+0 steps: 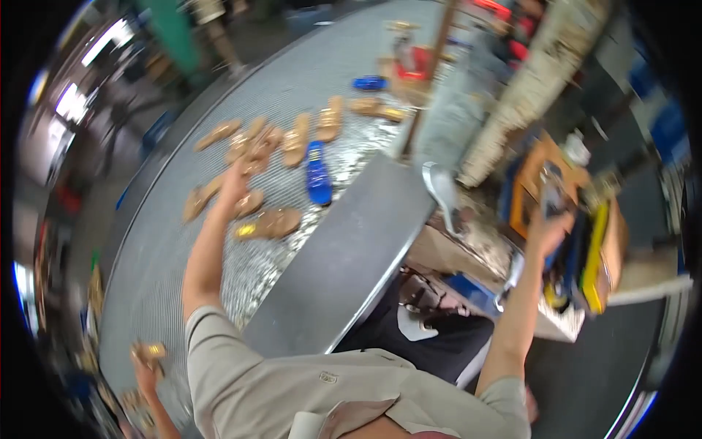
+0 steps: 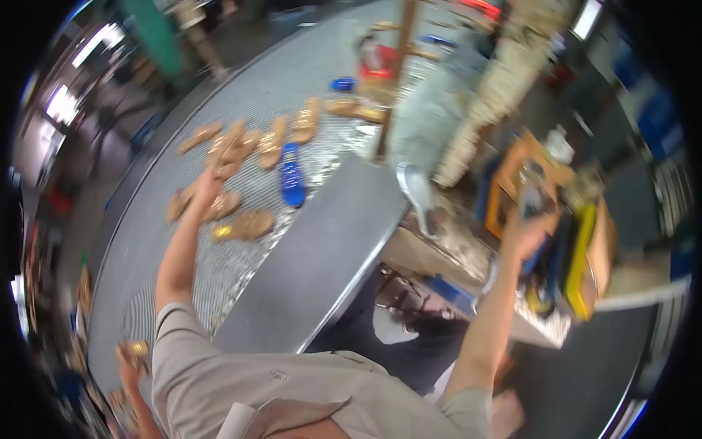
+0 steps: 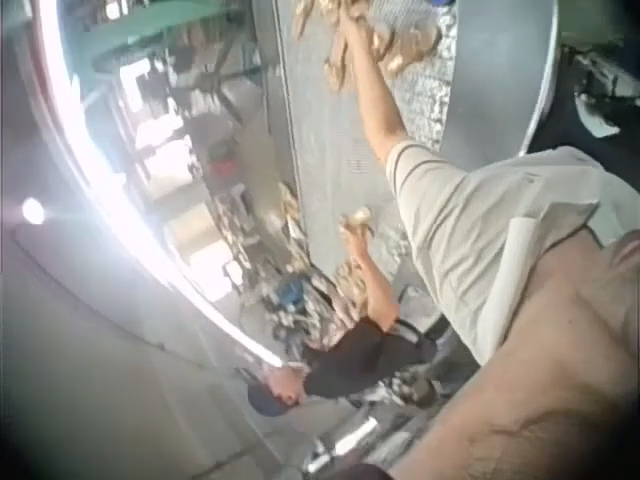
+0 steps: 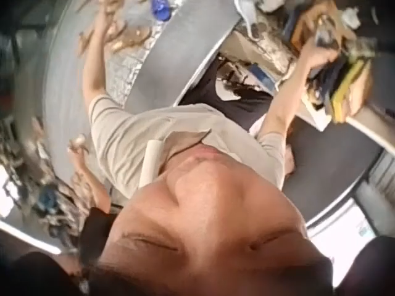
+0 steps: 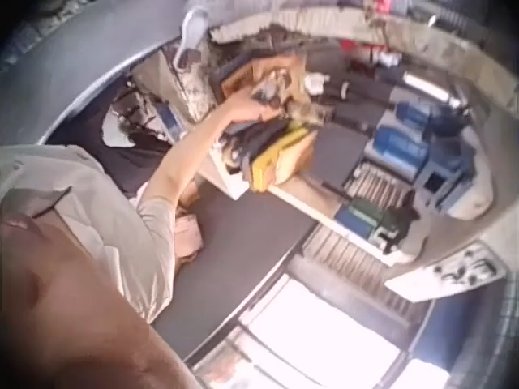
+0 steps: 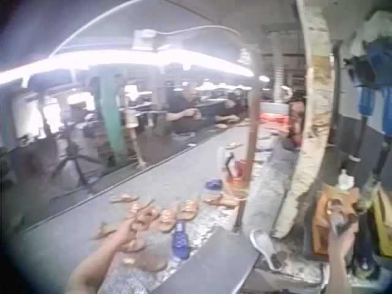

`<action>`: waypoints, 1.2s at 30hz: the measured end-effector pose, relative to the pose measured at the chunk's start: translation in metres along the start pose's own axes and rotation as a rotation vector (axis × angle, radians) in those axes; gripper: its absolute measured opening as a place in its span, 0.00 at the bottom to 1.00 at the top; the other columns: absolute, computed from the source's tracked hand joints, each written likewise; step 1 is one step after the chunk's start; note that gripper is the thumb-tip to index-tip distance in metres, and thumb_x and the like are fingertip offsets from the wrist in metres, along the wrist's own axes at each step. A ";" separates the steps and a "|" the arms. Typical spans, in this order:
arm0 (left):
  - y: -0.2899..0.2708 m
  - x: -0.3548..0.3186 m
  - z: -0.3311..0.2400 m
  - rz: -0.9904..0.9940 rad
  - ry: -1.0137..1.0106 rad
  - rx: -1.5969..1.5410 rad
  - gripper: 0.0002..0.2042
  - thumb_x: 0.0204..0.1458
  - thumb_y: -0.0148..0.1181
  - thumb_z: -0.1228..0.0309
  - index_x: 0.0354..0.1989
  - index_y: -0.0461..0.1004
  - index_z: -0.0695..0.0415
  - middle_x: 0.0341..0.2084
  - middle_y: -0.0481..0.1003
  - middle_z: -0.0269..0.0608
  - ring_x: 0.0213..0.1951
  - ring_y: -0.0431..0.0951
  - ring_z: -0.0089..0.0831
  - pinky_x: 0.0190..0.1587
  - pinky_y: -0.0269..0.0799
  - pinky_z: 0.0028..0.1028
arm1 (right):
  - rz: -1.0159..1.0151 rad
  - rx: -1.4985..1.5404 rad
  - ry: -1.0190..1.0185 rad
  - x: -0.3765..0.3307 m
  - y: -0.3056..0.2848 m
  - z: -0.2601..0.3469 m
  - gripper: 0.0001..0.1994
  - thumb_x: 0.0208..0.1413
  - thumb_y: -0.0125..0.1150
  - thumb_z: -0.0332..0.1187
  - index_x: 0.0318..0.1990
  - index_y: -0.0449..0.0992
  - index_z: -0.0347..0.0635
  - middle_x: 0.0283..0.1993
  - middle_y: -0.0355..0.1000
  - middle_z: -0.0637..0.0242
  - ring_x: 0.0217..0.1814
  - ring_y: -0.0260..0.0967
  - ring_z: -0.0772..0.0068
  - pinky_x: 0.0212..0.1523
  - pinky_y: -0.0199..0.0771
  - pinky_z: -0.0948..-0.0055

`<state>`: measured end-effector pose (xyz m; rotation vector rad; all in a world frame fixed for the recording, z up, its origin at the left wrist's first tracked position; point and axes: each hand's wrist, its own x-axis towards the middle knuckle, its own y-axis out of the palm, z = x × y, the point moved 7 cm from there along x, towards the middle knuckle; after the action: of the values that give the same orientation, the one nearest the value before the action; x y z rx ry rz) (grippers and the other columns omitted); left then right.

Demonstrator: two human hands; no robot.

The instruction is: Picking up sandals from a conveyor belt and using a press machine to attach components or finishing.

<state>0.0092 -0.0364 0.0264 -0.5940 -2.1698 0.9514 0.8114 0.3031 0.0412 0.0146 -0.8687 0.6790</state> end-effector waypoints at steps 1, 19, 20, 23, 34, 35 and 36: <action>-0.017 -0.048 0.022 -0.290 0.257 -0.149 0.15 0.60 0.54 0.70 0.53 0.76 0.61 0.43 0.79 0.62 0.43 0.79 0.61 0.44 0.73 0.53 | 0.210 0.047 0.134 -0.009 0.021 -0.007 0.43 0.50 0.76 0.48 0.69 0.65 0.37 0.59 0.76 0.41 0.60 0.75 0.35 0.57 0.75 0.46; 0.028 -0.411 0.025 -0.788 -0.323 -1.893 0.28 0.71 0.50 0.46 0.67 0.66 0.56 0.58 0.75 0.41 0.60 0.76 0.35 0.63 0.75 0.39 | 1.662 1.021 -0.147 -0.482 -0.121 0.257 0.33 0.51 0.80 0.42 0.59 0.71 0.32 0.52 0.78 0.57 0.54 0.76 0.65 0.58 0.74 0.64; 0.009 -0.436 0.103 -0.964 -0.367 -1.803 0.31 0.70 0.50 0.44 0.68 0.64 0.57 0.59 0.74 0.45 0.62 0.75 0.38 0.63 0.76 0.40 | 1.723 0.995 -0.162 -0.480 -0.141 0.259 0.33 0.51 0.79 0.42 0.58 0.72 0.32 0.51 0.79 0.55 0.53 0.76 0.64 0.57 0.74 0.64; -0.022 -0.512 0.195 -1.266 -0.839 -1.411 0.38 0.65 0.49 0.34 0.67 0.63 0.58 0.46 0.74 0.46 0.49 0.77 0.40 0.54 0.79 0.44 | 1.690 0.935 -0.262 -0.478 -0.158 0.238 0.32 0.51 0.80 0.43 0.57 0.72 0.32 0.51 0.79 0.54 0.53 0.78 0.60 0.57 0.75 0.62; 0.161 -0.353 -0.193 -0.093 -0.546 -1.860 0.37 0.70 0.31 0.35 0.68 0.67 0.54 0.59 0.75 0.43 0.58 0.78 0.38 0.62 0.74 0.41 | 1.209 0.658 -0.103 -0.381 -0.111 0.164 0.35 0.50 0.80 0.41 0.61 0.72 0.30 0.55 0.78 0.46 0.57 0.77 0.48 0.60 0.75 0.57; 0.173 -0.346 -0.226 0.113 -0.507 -1.872 0.36 0.71 0.32 0.36 0.68 0.66 0.55 0.59 0.76 0.44 0.58 0.78 0.39 0.62 0.74 0.41 | 1.168 0.602 -0.053 -0.365 -0.103 0.158 0.37 0.50 0.79 0.42 0.62 0.70 0.30 0.57 0.77 0.44 0.60 0.76 0.44 0.61 0.75 0.55; 0.186 -0.343 -0.249 0.179 -0.501 -1.865 0.36 0.71 0.32 0.36 0.68 0.66 0.55 0.59 0.76 0.44 0.58 0.78 0.39 0.62 0.74 0.41 | 1.094 0.625 -0.011 -0.352 -0.092 0.151 0.36 0.51 0.78 0.42 0.62 0.70 0.31 0.57 0.77 0.42 0.61 0.76 0.42 0.61 0.74 0.54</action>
<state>0.4438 -0.0236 -0.1311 -1.3902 -2.9434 -1.3672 0.5979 -0.0032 -0.0849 0.1084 -0.5928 1.9596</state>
